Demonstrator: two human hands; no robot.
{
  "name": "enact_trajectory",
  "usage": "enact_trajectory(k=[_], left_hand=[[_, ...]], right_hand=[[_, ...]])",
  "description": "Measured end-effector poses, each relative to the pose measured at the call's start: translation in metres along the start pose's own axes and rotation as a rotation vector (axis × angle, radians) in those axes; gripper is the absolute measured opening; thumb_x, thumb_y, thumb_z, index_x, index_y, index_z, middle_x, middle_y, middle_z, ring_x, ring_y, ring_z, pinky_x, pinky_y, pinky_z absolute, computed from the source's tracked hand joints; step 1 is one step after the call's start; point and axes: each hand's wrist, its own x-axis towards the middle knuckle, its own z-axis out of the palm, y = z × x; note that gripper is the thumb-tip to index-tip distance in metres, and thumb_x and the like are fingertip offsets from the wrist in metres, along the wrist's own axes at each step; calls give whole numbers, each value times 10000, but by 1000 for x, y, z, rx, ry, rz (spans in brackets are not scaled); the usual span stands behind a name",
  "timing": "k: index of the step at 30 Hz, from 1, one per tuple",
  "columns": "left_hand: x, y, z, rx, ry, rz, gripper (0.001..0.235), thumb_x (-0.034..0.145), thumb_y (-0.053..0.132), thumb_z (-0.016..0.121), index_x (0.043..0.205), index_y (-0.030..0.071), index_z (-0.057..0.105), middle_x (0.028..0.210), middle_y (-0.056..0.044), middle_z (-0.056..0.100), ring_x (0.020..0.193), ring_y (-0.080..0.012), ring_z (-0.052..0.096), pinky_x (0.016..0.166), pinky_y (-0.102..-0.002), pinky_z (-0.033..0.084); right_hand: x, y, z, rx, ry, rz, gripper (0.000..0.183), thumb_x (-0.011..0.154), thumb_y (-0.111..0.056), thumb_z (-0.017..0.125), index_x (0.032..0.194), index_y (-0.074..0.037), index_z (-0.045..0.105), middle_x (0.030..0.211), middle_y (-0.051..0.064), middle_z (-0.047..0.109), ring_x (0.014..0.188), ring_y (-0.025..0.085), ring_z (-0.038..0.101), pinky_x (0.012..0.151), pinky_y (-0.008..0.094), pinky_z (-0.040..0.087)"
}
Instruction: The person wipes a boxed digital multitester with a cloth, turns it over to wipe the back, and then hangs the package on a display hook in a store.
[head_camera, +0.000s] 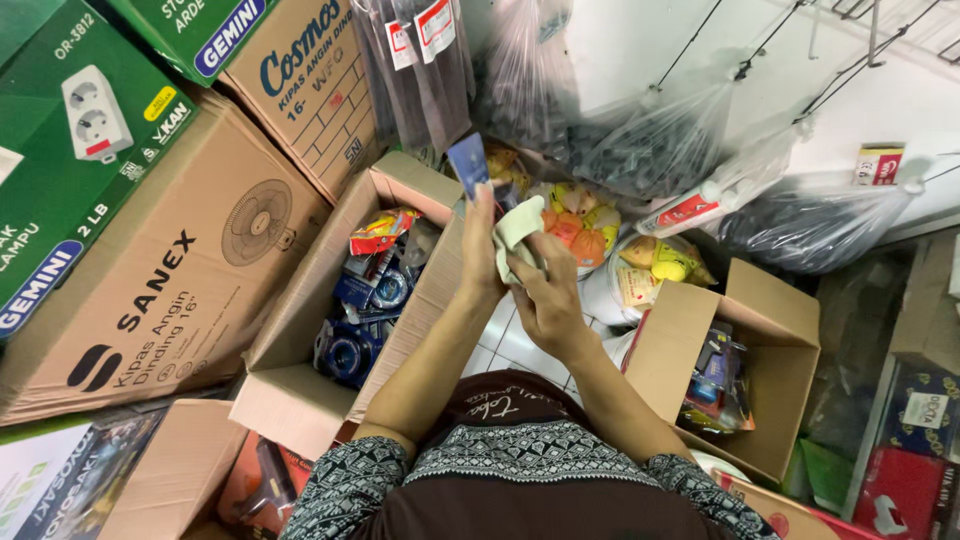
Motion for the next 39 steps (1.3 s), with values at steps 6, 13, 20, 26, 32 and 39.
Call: enact_trajectory(k=[6, 13, 20, 26, 32, 39], left_hand=[[14, 36, 10, -336, -79, -24, 640, 989, 642, 483, 1147, 40, 633, 973, -110, 705, 832, -242, 712, 759, -401, 614], [10, 30, 30, -424, -33, -123, 617, 1023, 609, 503, 1165, 21, 622, 1039, -140, 707, 894, -273, 717, 817, -417, 611], [8, 29, 21, -424, -164, -154, 722, 1026, 688, 488, 1220, 5, 620, 1076, -167, 696, 926, -306, 710, 853, -473, 608], [1, 39, 31, -470, -283, -123, 786, 1070, 674, 416, 1390, -30, 558, 1280, -212, 661, 1132, -332, 684, 966, -487, 583], [-8, 24, 38, -448, -334, -183, 804, 1101, 624, 401, 1491, -75, 481, 1429, -216, 607, 1276, -329, 630, 1131, -443, 501], [-8, 11, 20, -431, -347, -182, 755, 1111, 589, 411, 1472, -68, 494, 1411, -207, 610, 1271, -316, 627, 1125, -444, 493]], right_hand=[[-30, 32, -4, 217, 147, 353, 181, 993, -86, 601, 1164, -37, 636, 1171, 159, 646, 1065, 345, 639, 991, 417, 506], [-1, 26, -21, 81, 219, -68, 172, 969, -26, 595, 1139, -18, 622, 1200, 165, 591, 1110, 327, 591, 964, 438, 493], [-12, 45, -4, 33, 237, 233, 270, 843, 106, 546, 1071, 18, 661, 1204, 197, 571, 1127, 341, 579, 995, 425, 495], [-17, 52, -30, 260, 505, 414, 290, 972, 35, 490, 1230, 16, 622, 1314, 167, 560, 1208, 277, 558, 1107, 385, 463], [19, 16, -25, 200, 171, 145, 341, 1014, -60, 537, 1332, 57, 572, 1472, 258, 420, 1324, 359, 468, 1153, 426, 399], [-13, 53, 1, 262, 334, 414, 232, 1149, -193, 509, 1248, -40, 654, 1203, 140, 570, 1023, 217, 526, 932, 331, 437]])
